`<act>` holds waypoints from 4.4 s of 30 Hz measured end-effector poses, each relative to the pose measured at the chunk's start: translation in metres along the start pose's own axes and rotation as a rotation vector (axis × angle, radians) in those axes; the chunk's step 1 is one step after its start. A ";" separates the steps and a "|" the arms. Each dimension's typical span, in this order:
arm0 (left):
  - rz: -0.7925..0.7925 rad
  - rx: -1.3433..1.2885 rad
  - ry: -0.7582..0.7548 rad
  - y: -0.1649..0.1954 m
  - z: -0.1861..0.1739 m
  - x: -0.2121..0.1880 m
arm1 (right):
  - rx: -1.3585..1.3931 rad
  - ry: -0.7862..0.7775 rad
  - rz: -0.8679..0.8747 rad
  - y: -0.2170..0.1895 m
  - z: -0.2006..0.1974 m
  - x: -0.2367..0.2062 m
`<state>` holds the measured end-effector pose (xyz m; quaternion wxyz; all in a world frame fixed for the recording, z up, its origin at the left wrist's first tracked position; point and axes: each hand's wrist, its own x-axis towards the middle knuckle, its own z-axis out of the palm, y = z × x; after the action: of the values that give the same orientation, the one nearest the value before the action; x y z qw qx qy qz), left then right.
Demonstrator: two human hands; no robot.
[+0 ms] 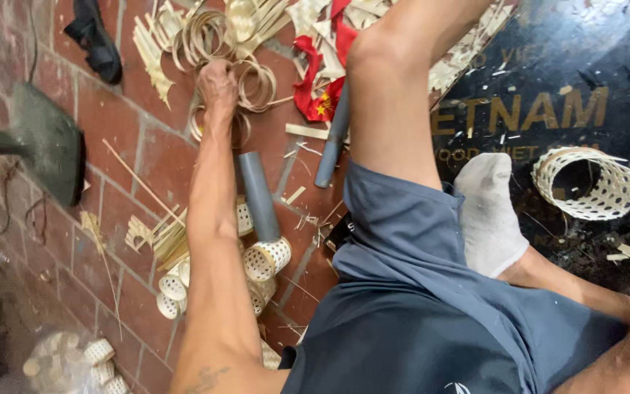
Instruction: The person sits on the floor assembling small woven bamboo baskets. They fit a perforated woven bamboo cylinder into a bent bamboo rim ring, trim bamboo strips with a knife, bend and shape the strips by hand, and press the rim onto the woven body to secure it.
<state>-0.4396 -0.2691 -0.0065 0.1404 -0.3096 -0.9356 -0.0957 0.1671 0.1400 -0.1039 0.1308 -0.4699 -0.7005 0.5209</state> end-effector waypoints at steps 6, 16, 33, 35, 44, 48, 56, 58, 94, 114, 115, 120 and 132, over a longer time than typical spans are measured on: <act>-0.273 -0.396 -0.037 0.027 -0.031 0.035 | -0.016 0.084 -0.087 0.002 -0.003 -0.004; 0.355 -0.754 -0.030 0.262 -0.081 0.017 | 0.349 0.105 -0.218 -0.108 0.031 -0.023; -0.480 -2.347 -1.413 0.437 -0.031 -0.122 | 0.966 0.279 -0.112 -0.131 0.013 -0.069; -0.422 -2.265 -1.326 0.436 -0.026 -0.132 | 0.910 0.264 -0.221 -0.128 0.006 -0.076; -0.249 -1.997 -1.047 0.442 -0.014 -0.139 | 0.360 0.265 -0.427 -0.140 -0.016 -0.098; -0.138 -1.884 -1.092 0.433 -0.014 -0.138 | 0.343 0.264 -0.420 -0.136 -0.015 -0.098; -0.391 -1.755 -1.278 0.417 -0.014 -0.136 | 0.020 0.018 -0.532 -0.130 -0.002 -0.101; -0.381 -1.723 -1.321 0.415 -0.015 -0.137 | -0.072 0.052 -0.508 -0.132 0.002 -0.101; -0.663 -1.655 0.009 0.149 0.016 -0.042 | 0.382 0.005 -0.178 -0.104 0.051 -0.031; -0.503 -0.385 -0.071 0.041 0.019 0.015 | -0.137 0.015 -0.361 -0.111 0.064 -0.050; -0.460 -0.640 -0.047 0.043 0.007 0.014 | -0.021 0.018 -0.263 -0.109 0.064 -0.051; -0.354 -1.531 -0.189 0.109 -0.056 -0.007 | 0.231 -0.003 -0.200 -0.108 0.060 -0.048; -0.344 -2.230 -1.379 0.393 -0.051 -0.111 | 0.762 0.205 -0.174 -0.138 0.010 -0.072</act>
<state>-0.1056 -0.0340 0.0422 -0.7036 -0.1215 -0.2619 -0.6493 0.1268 0.0744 0.0316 0.4084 -0.3764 -0.4777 0.6807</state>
